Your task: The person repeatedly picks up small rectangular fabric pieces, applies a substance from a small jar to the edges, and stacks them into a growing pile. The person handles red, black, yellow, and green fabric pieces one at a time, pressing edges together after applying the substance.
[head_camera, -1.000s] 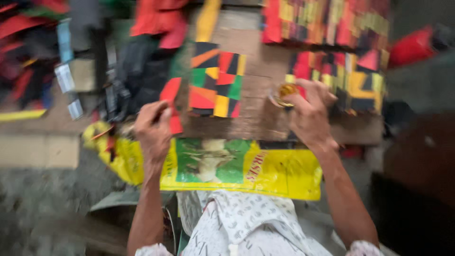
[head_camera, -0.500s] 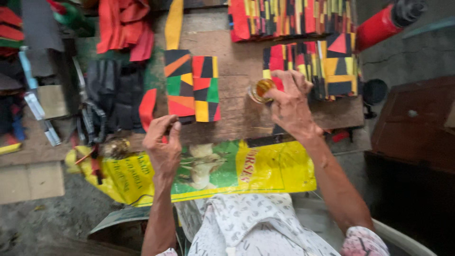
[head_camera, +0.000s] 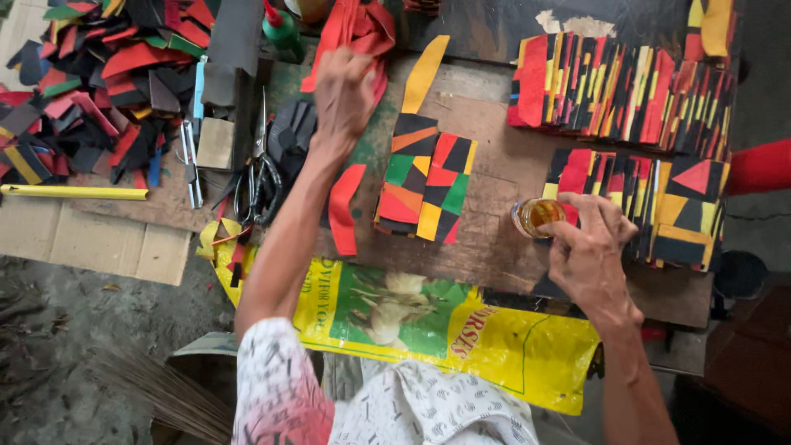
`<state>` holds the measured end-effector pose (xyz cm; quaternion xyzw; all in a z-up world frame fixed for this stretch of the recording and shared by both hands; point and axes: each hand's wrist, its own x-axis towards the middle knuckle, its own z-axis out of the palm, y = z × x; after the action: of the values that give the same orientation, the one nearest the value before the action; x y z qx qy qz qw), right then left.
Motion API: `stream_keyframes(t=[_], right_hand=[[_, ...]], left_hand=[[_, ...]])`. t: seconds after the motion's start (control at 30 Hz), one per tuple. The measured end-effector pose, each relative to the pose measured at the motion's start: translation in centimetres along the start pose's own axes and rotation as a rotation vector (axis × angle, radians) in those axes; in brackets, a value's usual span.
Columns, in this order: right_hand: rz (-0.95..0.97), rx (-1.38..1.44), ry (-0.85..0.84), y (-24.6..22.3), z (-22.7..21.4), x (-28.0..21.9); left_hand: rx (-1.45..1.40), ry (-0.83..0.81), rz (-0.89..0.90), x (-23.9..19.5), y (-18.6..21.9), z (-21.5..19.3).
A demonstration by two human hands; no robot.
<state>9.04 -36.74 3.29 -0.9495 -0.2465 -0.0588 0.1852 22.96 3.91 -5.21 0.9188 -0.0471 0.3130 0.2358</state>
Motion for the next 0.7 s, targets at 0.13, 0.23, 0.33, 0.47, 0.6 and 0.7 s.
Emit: stream_keyframes(t=[0.13, 0.23, 0.33, 0.47, 0.6, 0.7], right_hand=[[0.023, -0.021, -0.011, -0.7, -0.5, 0.3], [0.022, -0.038, -0.051, -0.8, -0.7, 0.5], [0.053, -0.065, -0.072, -0.6, -0.6, 0.6], [0.030, 0.008, -0.049, 0.2, 0.0, 0.8], [0.063, 0.111, -0.019, 0.3, 0.3, 0.6], [0.131, 0.159, 0.018, -0.4, 0.0, 0.7]], left_hand=[[0.131, -0.058, 0.014, 2.7, -2.5, 7.1], [0.351, -0.041, 0.018, 3.3, -3.3, 10.7], [0.513, -0.217, -0.061, 3.8, -4.0, 12.4], [0.339, 0.037, -0.056, 4.9, -4.4, 11.8], [-0.195, 0.213, -0.152, 5.3, -1.8, 7.5], [-0.771, 0.096, -0.453, 3.2, 2.7, 2.4]])
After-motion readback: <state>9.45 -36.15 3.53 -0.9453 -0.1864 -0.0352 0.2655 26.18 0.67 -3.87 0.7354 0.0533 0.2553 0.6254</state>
